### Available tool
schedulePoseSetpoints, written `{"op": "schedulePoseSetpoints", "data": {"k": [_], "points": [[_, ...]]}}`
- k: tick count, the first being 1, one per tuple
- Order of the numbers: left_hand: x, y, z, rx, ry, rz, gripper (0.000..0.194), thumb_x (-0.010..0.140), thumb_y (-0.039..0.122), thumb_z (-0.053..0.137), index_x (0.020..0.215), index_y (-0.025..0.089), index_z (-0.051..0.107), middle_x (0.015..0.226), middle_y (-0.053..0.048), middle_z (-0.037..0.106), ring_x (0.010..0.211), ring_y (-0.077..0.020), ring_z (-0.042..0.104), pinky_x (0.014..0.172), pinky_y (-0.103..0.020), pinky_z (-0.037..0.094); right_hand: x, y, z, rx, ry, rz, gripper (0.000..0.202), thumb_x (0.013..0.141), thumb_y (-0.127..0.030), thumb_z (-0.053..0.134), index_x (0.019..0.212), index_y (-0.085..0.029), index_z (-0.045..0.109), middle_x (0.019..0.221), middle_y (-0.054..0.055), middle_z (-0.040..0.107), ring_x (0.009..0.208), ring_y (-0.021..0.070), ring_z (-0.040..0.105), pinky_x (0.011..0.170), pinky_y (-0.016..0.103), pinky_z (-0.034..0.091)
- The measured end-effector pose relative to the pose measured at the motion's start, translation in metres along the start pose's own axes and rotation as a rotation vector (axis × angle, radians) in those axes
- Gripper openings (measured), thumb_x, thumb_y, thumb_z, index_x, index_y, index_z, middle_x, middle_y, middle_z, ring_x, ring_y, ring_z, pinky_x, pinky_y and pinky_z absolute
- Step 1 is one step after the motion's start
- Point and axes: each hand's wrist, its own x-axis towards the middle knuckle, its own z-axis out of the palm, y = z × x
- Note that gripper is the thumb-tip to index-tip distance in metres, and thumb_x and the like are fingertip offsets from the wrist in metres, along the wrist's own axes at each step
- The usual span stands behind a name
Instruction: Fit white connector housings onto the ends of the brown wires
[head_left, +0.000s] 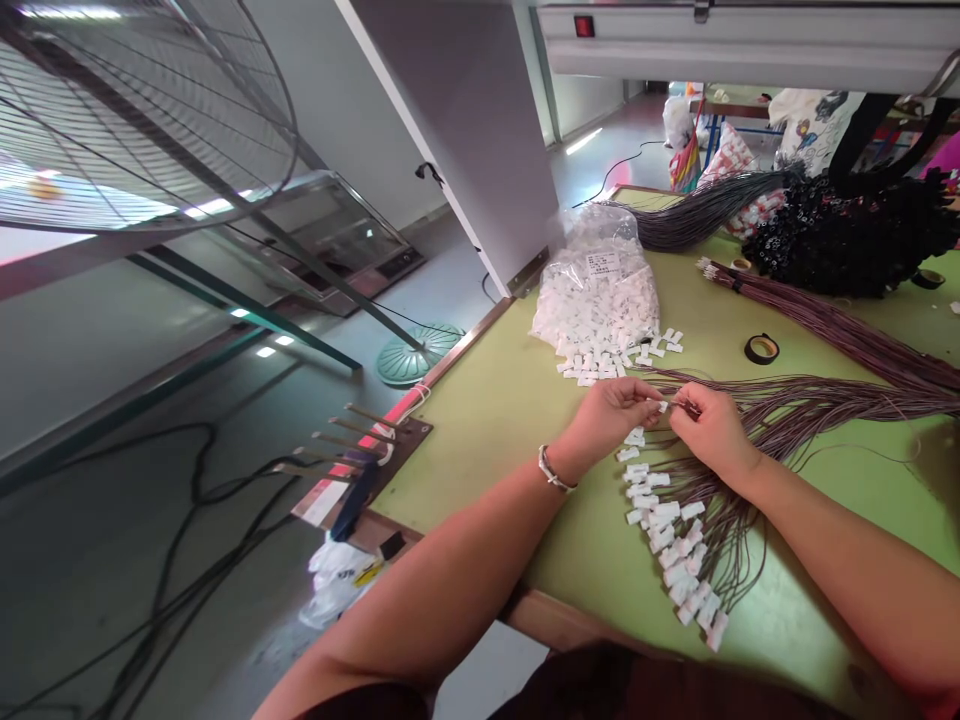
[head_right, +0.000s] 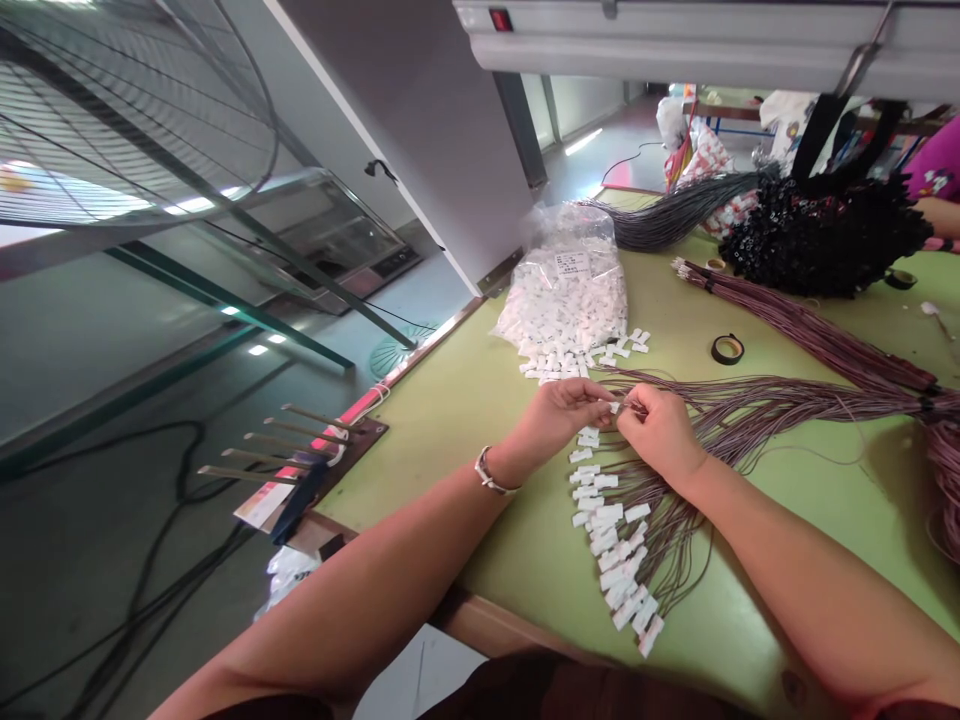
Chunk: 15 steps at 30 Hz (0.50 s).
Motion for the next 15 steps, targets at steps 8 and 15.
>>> {"op": "schedulePoseSetpoints", "data": {"k": [8,15], "points": [[-0.002,-0.008,0.006,0.365,0.053,0.269,0.006,0.076,0.015,0.059,0.077,0.015,0.066,0.069,-0.002,0.066,0.064,-0.0117,0.06,0.063,-0.025,0.049,0.003,-0.003,0.0,0.168,-0.029,0.124,0.009,0.063,-0.026,0.049,0.057,-0.019,0.047,0.049,-0.005,0.04,0.047,0.0085,0.034,0.046,0.022,0.027],[0.003,-0.006,-0.003,0.069,-0.079,0.022,0.005,0.074,0.017,0.062,0.075,0.012,0.061,0.064,-0.001,0.064,0.059,-0.0101,0.06,0.06,-0.023,0.05,0.004,0.002,-0.002,0.171,-0.069,0.112,0.01,0.065,-0.023,0.053,0.056,-0.018,0.051,0.049,-0.004,0.044,0.048,0.0085,0.036,0.047,0.022,0.03]]}}
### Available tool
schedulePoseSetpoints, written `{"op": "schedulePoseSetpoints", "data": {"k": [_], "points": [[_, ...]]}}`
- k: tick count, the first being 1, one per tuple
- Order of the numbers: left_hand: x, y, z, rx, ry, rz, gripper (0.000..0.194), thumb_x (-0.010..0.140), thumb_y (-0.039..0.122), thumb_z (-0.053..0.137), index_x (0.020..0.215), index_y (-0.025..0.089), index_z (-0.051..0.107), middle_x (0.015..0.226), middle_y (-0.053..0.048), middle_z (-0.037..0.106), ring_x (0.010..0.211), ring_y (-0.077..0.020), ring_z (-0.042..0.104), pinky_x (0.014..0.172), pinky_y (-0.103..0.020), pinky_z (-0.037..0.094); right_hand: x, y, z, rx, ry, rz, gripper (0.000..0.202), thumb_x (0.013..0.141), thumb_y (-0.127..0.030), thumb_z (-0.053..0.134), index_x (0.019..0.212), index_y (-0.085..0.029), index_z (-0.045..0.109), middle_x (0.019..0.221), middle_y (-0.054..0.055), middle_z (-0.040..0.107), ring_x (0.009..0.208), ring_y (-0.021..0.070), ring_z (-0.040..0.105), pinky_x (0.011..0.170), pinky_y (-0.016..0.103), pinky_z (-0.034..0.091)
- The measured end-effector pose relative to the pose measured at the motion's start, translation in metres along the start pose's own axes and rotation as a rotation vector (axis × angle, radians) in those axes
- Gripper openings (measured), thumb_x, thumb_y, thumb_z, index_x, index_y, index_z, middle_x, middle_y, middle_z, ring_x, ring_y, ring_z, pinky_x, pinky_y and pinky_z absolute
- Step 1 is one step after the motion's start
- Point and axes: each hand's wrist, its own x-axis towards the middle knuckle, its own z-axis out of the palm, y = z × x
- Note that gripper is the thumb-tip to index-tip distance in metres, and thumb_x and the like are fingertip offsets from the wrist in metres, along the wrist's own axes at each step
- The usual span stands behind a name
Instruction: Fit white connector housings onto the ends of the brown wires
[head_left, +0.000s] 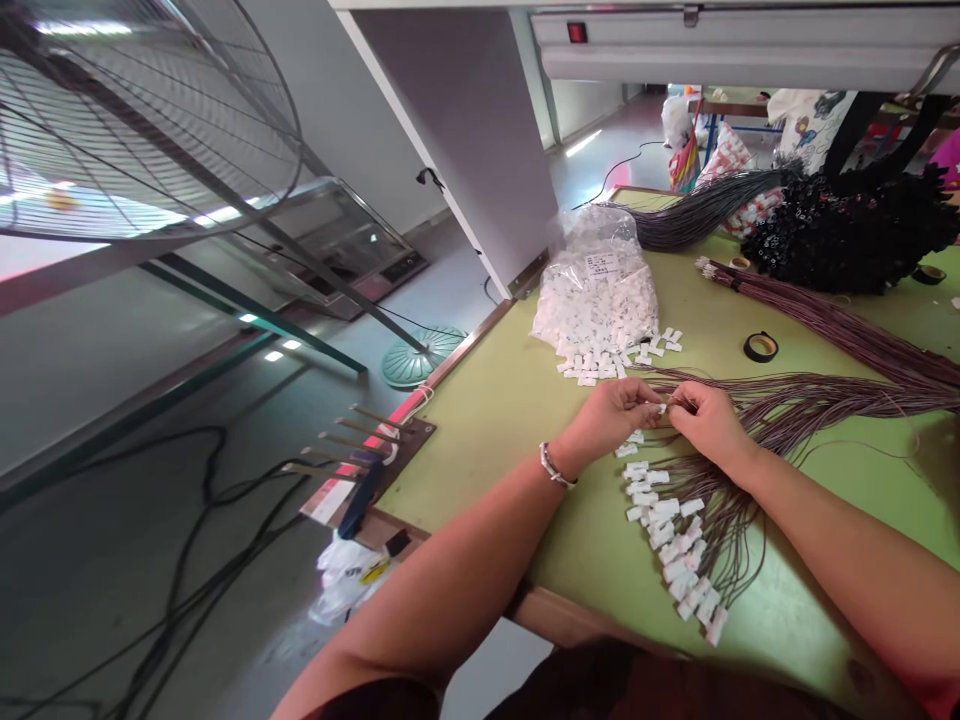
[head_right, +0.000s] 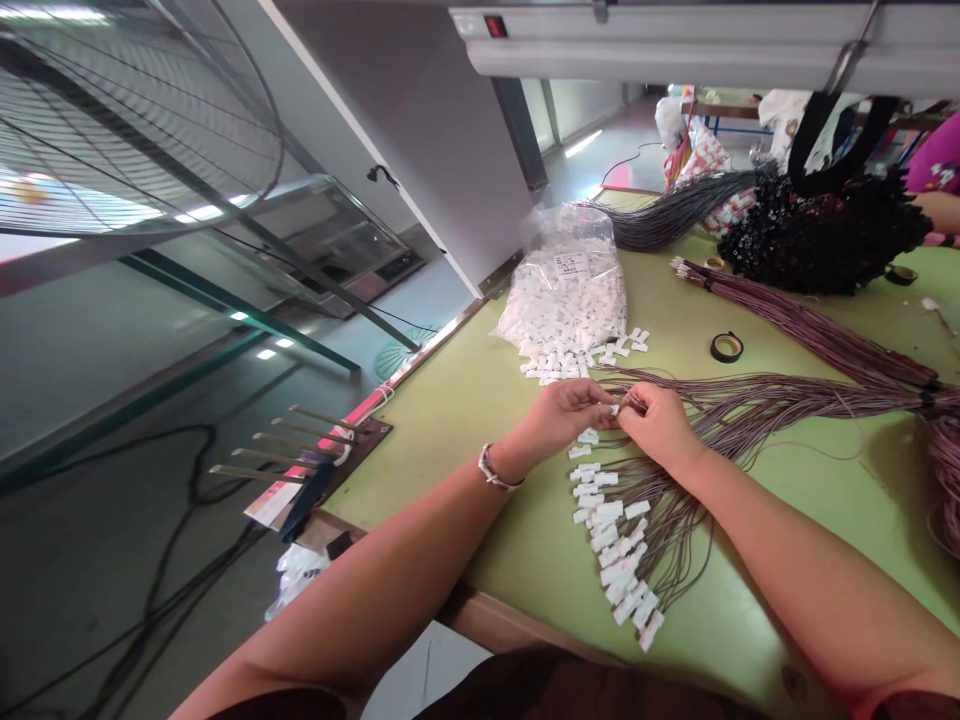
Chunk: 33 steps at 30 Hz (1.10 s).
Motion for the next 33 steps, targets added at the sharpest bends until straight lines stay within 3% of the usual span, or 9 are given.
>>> {"op": "schedulePoseSetpoints", "data": {"k": [5,10,12,14,16,19,23,29,33], "points": [[-0.011,0.013,-0.003,0.27,-0.243,-0.03,0.007,0.072,0.018,0.063,0.077,0.012,0.065,0.067,-0.003,0.066,0.06,-0.0111,0.059,0.056,-0.022,0.047,0.005,0.001,-0.009,0.241,0.002,0.084,0.025,0.075,-0.04,0.058,0.069,-0.016,0.062,0.064,0.001,0.059,0.055,0.0109,0.05,0.052,0.023,0.039],[-0.023,0.033,-0.001,0.447,-0.638,0.24,0.01,0.073,0.018,0.062,0.079,0.015,0.07,0.084,-0.006,0.069,0.07,-0.0131,0.06,0.065,-0.024,0.048,0.007,0.004,-0.006,0.329,-0.072,0.192,0.03,0.073,-0.044,0.061,0.079,-0.015,0.065,0.058,-0.002,0.053,0.043,0.0063,0.036,0.04,0.022,0.025],[-0.02,0.036,-0.02,0.508,-0.493,0.264,0.015,0.079,0.019,0.055,0.08,0.017,0.07,0.088,-0.006,0.069,0.078,-0.0147,0.061,0.073,-0.026,0.048,0.007,0.006,-0.004,0.337,-0.115,0.184,0.029,0.075,-0.042,0.059,0.084,-0.015,0.065,0.06,-0.001,0.056,0.044,0.0067,0.035,0.041,0.022,0.025],[-0.013,0.033,-0.045,0.705,-0.035,0.137,0.019,0.079,0.016,0.051,0.077,0.017,0.07,0.08,-0.007,0.067,0.074,-0.0164,0.06,0.072,-0.03,0.048,0.006,0.006,-0.003,0.318,-0.131,0.196,0.03,0.075,-0.039,0.056,0.094,-0.016,0.063,0.063,0.0,0.06,0.044,0.0073,0.034,0.041,0.022,0.025],[-0.005,0.026,-0.067,0.857,0.215,0.016,0.018,0.074,0.013,0.053,0.081,0.016,0.07,0.082,-0.008,0.066,0.074,-0.0183,0.058,0.072,-0.032,0.047,0.005,0.005,-0.002,0.267,-0.118,0.204,0.028,0.074,-0.035,0.055,0.095,-0.017,0.06,0.062,-0.001,0.062,0.043,0.0076,0.032,0.041,0.022,0.025],[0.004,0.014,-0.081,0.925,0.144,0.015,0.016,0.072,0.016,0.057,0.082,0.015,0.07,0.082,-0.007,0.063,0.074,-0.0181,0.057,0.073,-0.032,0.047,0.004,0.003,-0.001,0.2,-0.115,0.169,0.013,0.071,-0.029,0.054,0.077,-0.018,0.057,0.057,-0.001,0.06,0.043,0.008,0.034,0.043,0.023,0.026],[0.008,0.006,-0.072,0.978,0.068,0.087,0.015,0.074,0.02,0.056,0.079,0.015,0.069,0.082,-0.007,0.061,0.076,-0.0188,0.057,0.074,-0.032,0.047,0.004,0.004,0.003,0.126,-0.062,0.085,0.005,0.065,-0.023,0.052,0.063,-0.019,0.052,0.052,-0.004,0.049,0.049,0.0095,0.039,0.048,0.023,0.031],[0.006,0.007,-0.068,1.032,0.024,0.068,0.025,0.079,0.02,0.047,0.088,0.016,0.07,0.085,-0.009,0.065,0.083,-0.0216,0.058,0.079,-0.035,0.047,0.004,0.006,0.007,0.072,-0.011,0.006,0.007,0.065,-0.024,0.053,0.063,-0.018,0.053,0.056,-0.003,0.048,0.053,0.01,0.04,0.052,0.023,0.033],[0.001,0.014,-0.066,0.834,0.093,0.087,0.029,0.081,0.022,0.046,0.097,0.018,0.07,0.085,-0.007,0.065,0.083,-0.0193,0.059,0.079,-0.033,0.048,0.003,0.003,0.005,0.098,-0.011,0.01,0.008,0.065,-0.025,0.053,0.063,-0.018,0.053,0.055,-0.004,0.047,0.052,0.0099,0.04,0.051,0.023,0.033]]}}
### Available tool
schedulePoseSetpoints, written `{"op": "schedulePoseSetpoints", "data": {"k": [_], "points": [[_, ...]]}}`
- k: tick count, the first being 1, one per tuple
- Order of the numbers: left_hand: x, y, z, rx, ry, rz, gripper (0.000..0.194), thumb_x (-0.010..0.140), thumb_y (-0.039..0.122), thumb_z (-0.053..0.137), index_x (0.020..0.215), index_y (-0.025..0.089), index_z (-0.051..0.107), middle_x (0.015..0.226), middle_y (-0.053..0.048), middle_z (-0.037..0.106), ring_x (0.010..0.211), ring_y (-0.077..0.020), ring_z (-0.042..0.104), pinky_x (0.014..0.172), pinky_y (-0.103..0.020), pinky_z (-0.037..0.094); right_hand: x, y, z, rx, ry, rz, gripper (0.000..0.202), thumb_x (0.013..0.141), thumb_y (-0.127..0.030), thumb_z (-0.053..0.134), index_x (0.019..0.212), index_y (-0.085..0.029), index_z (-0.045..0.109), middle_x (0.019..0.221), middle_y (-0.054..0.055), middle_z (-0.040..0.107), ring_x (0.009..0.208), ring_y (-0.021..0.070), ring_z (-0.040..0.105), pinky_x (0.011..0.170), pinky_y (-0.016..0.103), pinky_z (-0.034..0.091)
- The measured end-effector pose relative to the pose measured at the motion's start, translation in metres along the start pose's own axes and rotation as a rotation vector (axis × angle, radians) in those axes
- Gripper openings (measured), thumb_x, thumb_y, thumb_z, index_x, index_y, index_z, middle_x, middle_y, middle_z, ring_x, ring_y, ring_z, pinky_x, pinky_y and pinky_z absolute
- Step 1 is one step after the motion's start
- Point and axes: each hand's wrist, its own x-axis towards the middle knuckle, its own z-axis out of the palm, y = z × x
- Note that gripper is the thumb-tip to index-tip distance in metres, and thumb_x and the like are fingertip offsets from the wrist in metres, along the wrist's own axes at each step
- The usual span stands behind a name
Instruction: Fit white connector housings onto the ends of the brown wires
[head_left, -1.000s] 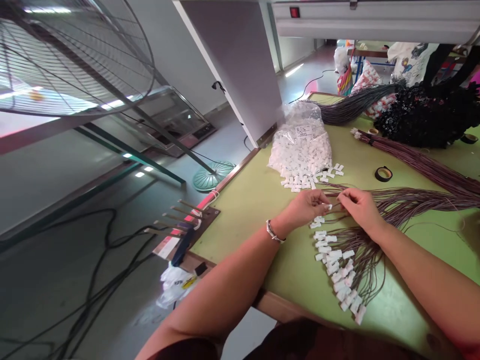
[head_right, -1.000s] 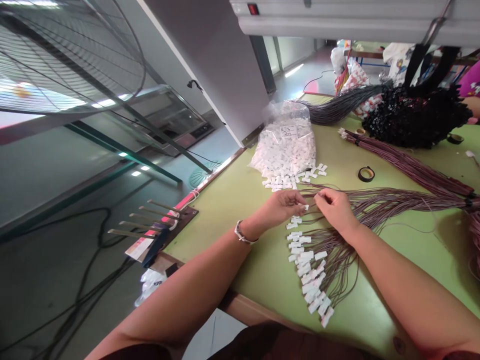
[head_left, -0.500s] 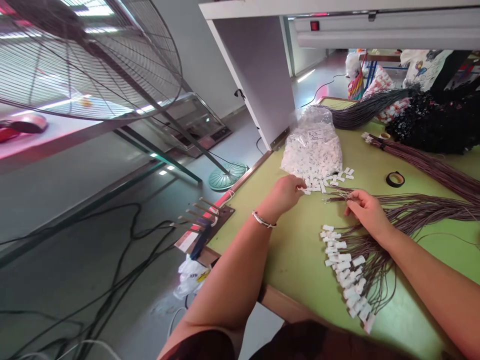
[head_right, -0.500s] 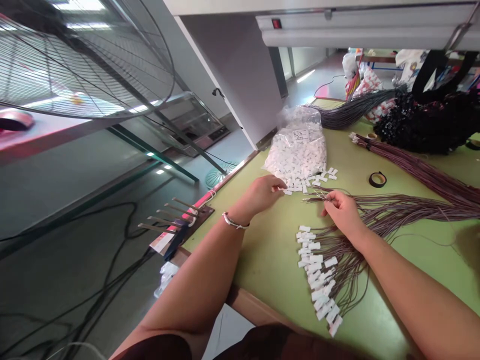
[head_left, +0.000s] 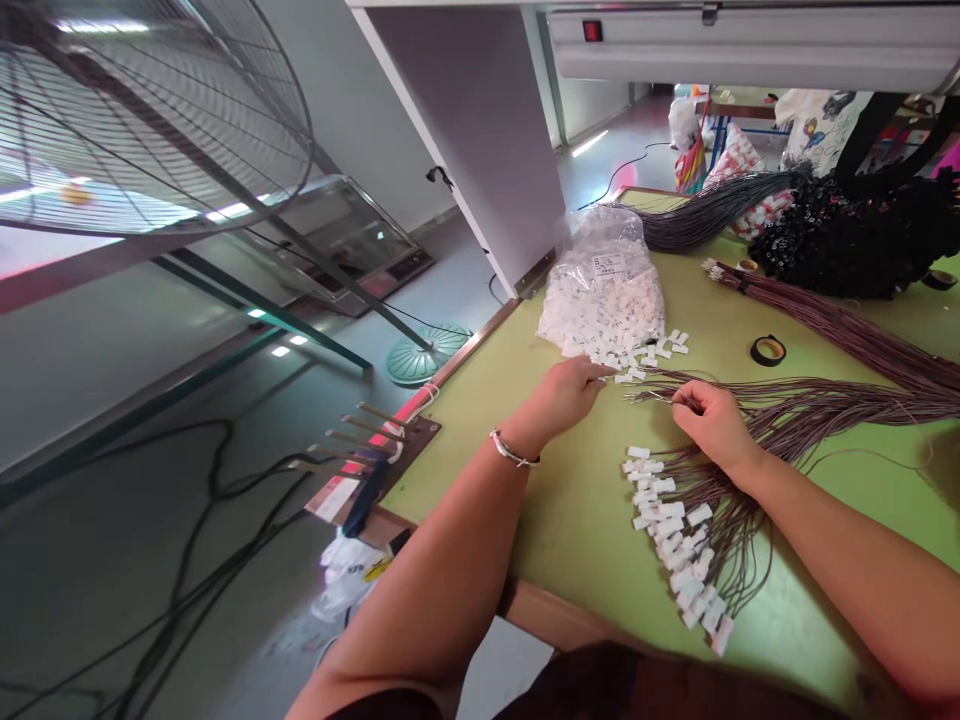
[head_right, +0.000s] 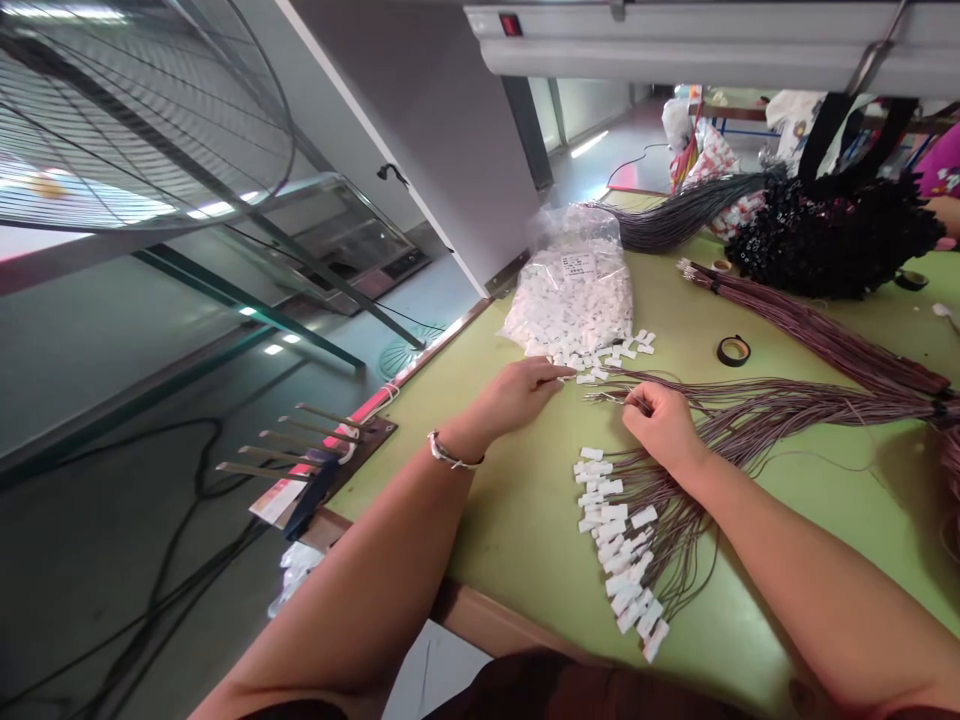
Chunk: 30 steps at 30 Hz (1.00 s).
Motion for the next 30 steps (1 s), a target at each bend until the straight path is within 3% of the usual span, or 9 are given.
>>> {"op": "schedulePoseSetpoints", "data": {"k": [4,7,11,19,25,30], "points": [[-0.006,0.021,0.002,-0.457,-0.078,-0.18,0.02,0.078,0.026,0.055,0.088,0.015,0.068,0.058,0.0,0.056,0.05,-0.0093,0.049,0.048,-0.022,0.042,-0.002,-0.002,-0.001,0.007,0.008,-0.017,0.007,0.066,-0.024,0.052,0.064,-0.018,0.054,0.055,-0.004,0.046,0.053,0.0101,0.04,0.051,0.023,0.034],[-0.008,0.035,0.012,-0.741,-0.152,-0.216,0.012,0.074,0.024,0.062,0.08,0.013,0.061,0.052,0.003,0.053,0.042,-0.0055,0.045,0.04,-0.017,0.036,-0.003,-0.003,0.0,-0.078,-0.013,-0.069,0.006,0.066,-0.021,0.051,0.064,-0.018,0.055,0.055,-0.003,0.048,0.053,0.0102,0.041,0.052,0.023,0.035],[-0.007,0.041,0.024,-0.799,-0.185,-0.223,0.012,0.074,0.022,0.065,0.073,0.014,0.056,0.047,0.005,0.051,0.04,-0.0052,0.046,0.039,-0.016,0.038,-0.006,-0.005,0.001,-0.157,-0.044,-0.096,0.005,0.068,-0.022,0.053,0.064,-0.019,0.055,0.054,-0.003,0.049,0.052,0.0101,0.04,0.051,0.022,0.035],[-0.007,0.037,0.027,-0.954,-0.237,-0.288,0.015,0.074,0.023,0.067,0.073,0.013,0.057,0.053,0.002,0.058,0.042,-0.0055,0.051,0.042,-0.017,0.04,-0.006,-0.007,-0.002,-0.242,-0.005,-0.192,0.022,0.081,-0.03,0.05,0.065,-0.018,0.059,0.055,-0.002,0.051,0.052,0.0105,0.042,0.054,0.023,0.035],[-0.004,0.033,0.028,-1.23,-0.2,-0.405,0.016,0.072,0.021,0.071,0.079,0.01,0.061,0.059,0.0,0.063,0.046,-0.004,0.054,0.048,-0.016,0.043,-0.005,-0.005,-0.003,-0.151,0.07,-0.139,0.017,0.077,-0.031,0.055,0.07,-0.018,0.061,0.06,-0.001,0.057,0.055,0.0114,0.047,0.055,0.024,0.038],[-0.003,0.029,0.027,-1.295,-0.185,-0.46,0.015,0.072,0.021,0.072,0.076,0.009,0.062,0.058,0.0,0.062,0.045,-0.0029,0.054,0.048,-0.014,0.042,-0.007,-0.007,-0.003,-0.166,0.084,-0.184,0.014,0.075,-0.027,0.055,0.065,-0.018,0.059,0.057,-0.001,0.056,0.054,0.0116,0.048,0.055,0.024,0.039]]}}
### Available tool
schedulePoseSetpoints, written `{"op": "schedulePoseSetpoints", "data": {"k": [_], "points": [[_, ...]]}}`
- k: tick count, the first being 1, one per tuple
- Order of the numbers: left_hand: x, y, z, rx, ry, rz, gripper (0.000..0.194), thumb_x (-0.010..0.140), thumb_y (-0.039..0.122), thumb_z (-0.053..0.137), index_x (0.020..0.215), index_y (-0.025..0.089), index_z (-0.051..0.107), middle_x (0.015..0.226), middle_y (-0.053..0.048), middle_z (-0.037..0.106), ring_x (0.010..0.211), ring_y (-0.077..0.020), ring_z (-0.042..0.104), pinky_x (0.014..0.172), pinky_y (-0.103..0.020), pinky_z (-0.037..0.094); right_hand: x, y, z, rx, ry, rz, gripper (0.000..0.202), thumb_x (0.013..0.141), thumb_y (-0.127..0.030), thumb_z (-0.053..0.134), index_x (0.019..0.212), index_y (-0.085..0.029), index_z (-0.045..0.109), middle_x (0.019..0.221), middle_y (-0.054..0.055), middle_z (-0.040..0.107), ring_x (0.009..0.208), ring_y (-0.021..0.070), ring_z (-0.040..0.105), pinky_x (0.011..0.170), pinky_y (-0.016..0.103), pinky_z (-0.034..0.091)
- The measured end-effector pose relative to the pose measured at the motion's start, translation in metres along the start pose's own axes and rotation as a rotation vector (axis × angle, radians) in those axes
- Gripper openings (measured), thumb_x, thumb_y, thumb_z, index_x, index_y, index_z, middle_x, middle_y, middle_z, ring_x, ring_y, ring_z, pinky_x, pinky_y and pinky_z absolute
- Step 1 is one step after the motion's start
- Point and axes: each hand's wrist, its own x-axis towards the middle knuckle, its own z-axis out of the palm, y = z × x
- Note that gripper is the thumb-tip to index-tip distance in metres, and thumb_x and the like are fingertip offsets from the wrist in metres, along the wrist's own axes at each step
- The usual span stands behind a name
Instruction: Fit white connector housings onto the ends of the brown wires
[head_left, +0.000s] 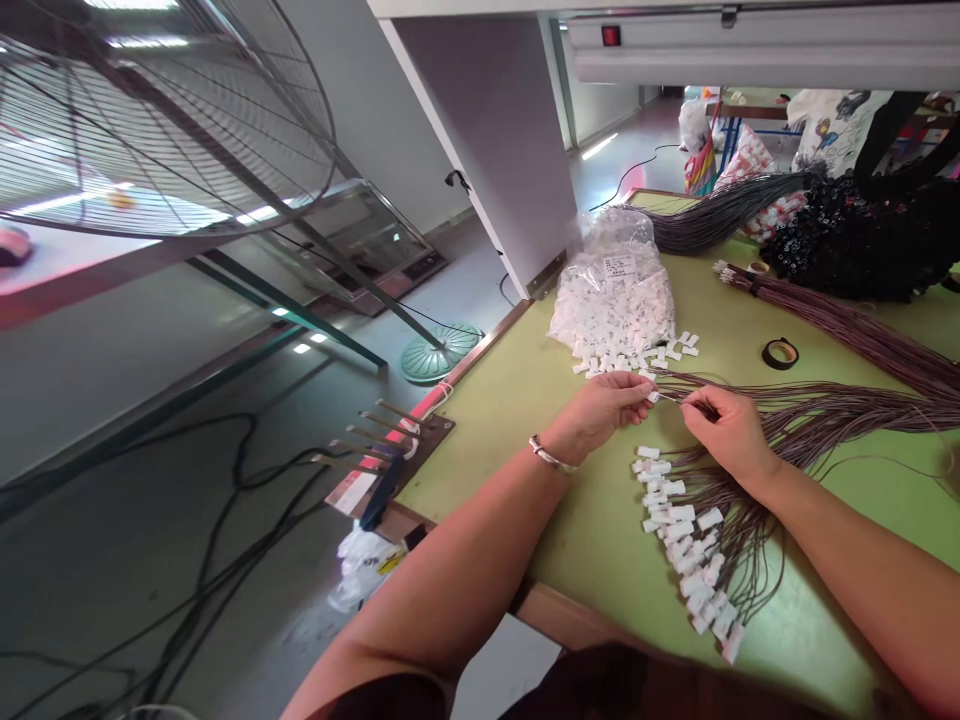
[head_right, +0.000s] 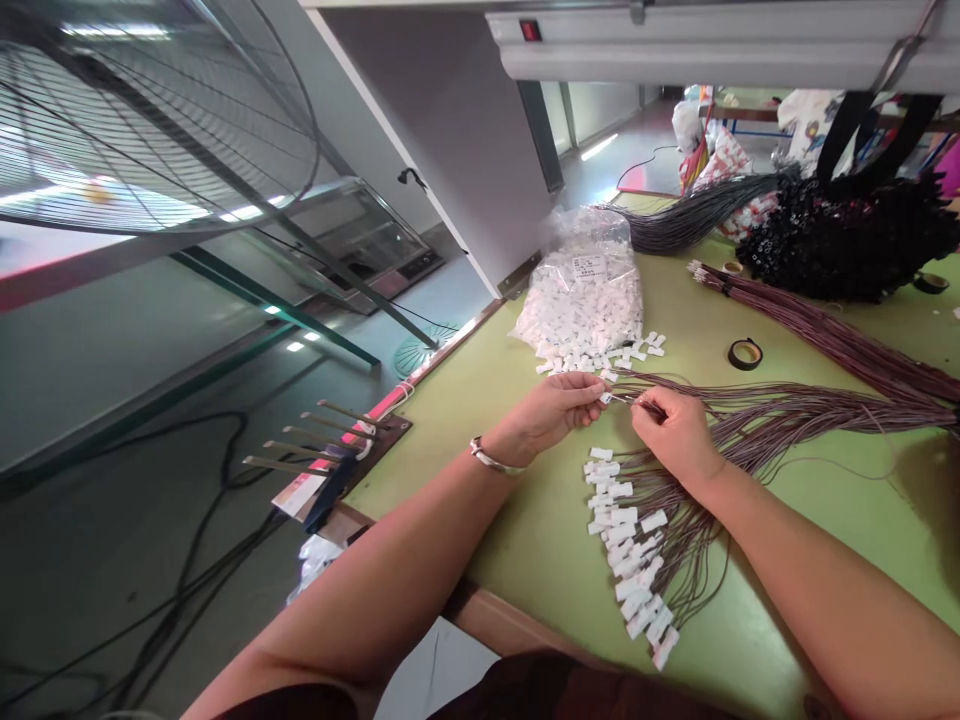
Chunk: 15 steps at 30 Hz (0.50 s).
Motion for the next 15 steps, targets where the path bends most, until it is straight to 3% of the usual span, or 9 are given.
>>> {"op": "schedulePoseSetpoints", "data": {"k": [4,15], "points": [[-0.0002,-0.0018,0.0017,0.005,-0.051,0.012,0.018,0.072,0.023,0.073,0.074,0.009,0.061,0.058,0.0,0.063,0.045,-0.0031,0.053,0.048,-0.015,0.042,-0.0006,0.0004,0.0016,-0.052,-0.006,-0.03,0.012,0.074,-0.025,0.053,0.064,-0.019,0.058,0.057,-0.001,0.057,0.053,0.0114,0.049,0.056,0.024,0.04],[-0.002,0.0014,0.0027,0.01,-0.04,-0.013,0.02,0.072,0.024,0.073,0.073,0.009,0.061,0.058,0.0,0.063,0.044,-0.0023,0.052,0.046,-0.014,0.041,-0.0023,0.0023,0.0017,-0.104,0.0,-0.071,0.011,0.074,-0.022,0.052,0.065,-0.019,0.057,0.056,-0.002,0.055,0.052,0.0105,0.047,0.055,0.023,0.039]]}}
